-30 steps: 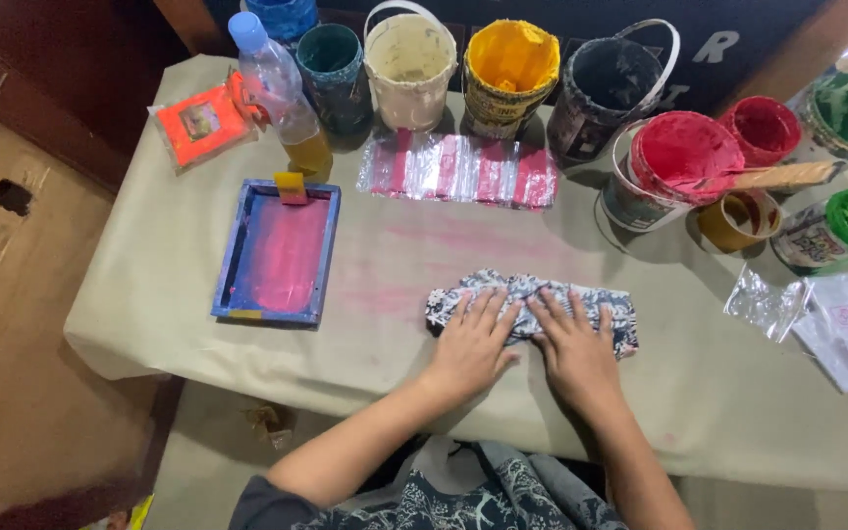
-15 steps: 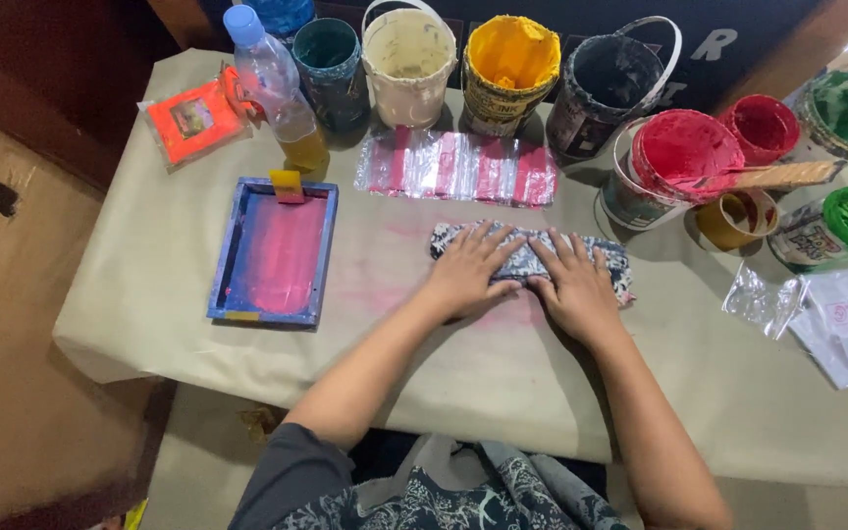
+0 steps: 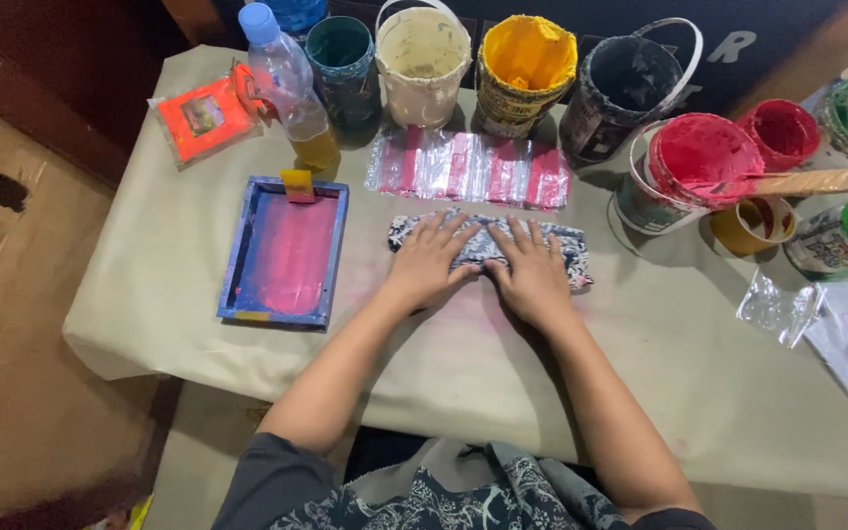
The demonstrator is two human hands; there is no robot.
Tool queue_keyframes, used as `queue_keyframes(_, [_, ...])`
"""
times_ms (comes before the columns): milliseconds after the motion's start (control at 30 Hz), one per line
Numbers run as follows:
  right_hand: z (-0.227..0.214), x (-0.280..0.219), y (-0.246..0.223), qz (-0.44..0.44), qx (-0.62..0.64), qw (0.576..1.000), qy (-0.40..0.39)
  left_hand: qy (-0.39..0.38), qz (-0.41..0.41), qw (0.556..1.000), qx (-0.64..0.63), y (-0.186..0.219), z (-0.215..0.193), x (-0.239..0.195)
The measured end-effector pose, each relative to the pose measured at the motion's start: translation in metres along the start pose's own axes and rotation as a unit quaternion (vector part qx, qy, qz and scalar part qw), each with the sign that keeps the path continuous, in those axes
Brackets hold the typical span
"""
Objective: The person wipes a table surface with a patterned cloth, then places a clear plastic sheet on the table. They use a wooden stick to scoop pink paint from a bucket and spread it onto a blue screen printing frame. Finally, they use a yellow squeegee to spread the paint evenly across the screen.
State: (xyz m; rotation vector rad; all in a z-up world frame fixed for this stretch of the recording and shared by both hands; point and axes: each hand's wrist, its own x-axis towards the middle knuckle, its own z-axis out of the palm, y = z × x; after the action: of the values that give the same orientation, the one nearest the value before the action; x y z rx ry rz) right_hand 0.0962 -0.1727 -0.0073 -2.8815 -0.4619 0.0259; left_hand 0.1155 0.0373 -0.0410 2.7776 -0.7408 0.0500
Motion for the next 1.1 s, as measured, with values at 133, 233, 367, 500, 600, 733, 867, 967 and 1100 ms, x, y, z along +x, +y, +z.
queue_keyframes(133, [0.014, 0.015, -0.037, -0.005, 0.002, 1.000, 0.015, 0.015, -0.050, 0.999, -0.004, -0.012, -0.011, -0.016])
queue_keyframes(233, [0.018, 0.024, -0.068, 0.024, 0.018, 1.000, -0.007, 0.036, -0.121, 0.992, 0.002, -0.015, -0.014, -0.029])
queue_keyframes(367, [0.034, 0.031, -0.088, 0.029, 0.038, 0.999, -0.015, 0.050, -0.182, 0.982, 0.003, -0.021, -0.006, -0.040])
queue_keyframes(500, [0.050, 0.030, -0.088, 0.001, 0.035, 0.999, 0.003, 0.043, -0.230, 0.972, -0.005, -0.008, -0.007, -0.047])
queue_keyframes(600, [0.045, 0.018, -0.086, -0.032, 0.048, 0.998, 0.002, 0.078, -0.245, 0.966, 0.002, 0.006, 0.009, -0.053])
queue_keyframes(733, [0.033, -0.012, -0.079, -0.057, 0.075, 0.995, -0.012, 0.067, -0.245, 0.966, -0.048, 0.031, -0.010, -0.069])
queue_keyframes(867, [0.040, -0.034, -0.062, -0.069, 0.201, 0.977, 0.011, 0.048, -0.228, 0.963, -0.135, 0.059, -0.023, -0.079])
queue_keyframes(967, [0.032, -0.051, -0.052, -0.057, 0.375, 0.924, 0.043, 0.081, -0.197, 0.940, -0.267, 0.091, -0.019, -0.081])
queue_keyframes(1100, [0.024, -0.085, -0.049, -0.014, 0.605, 0.788, 0.111, 0.093, -0.085, 0.806, -0.579, 0.128, -0.019, -0.073])
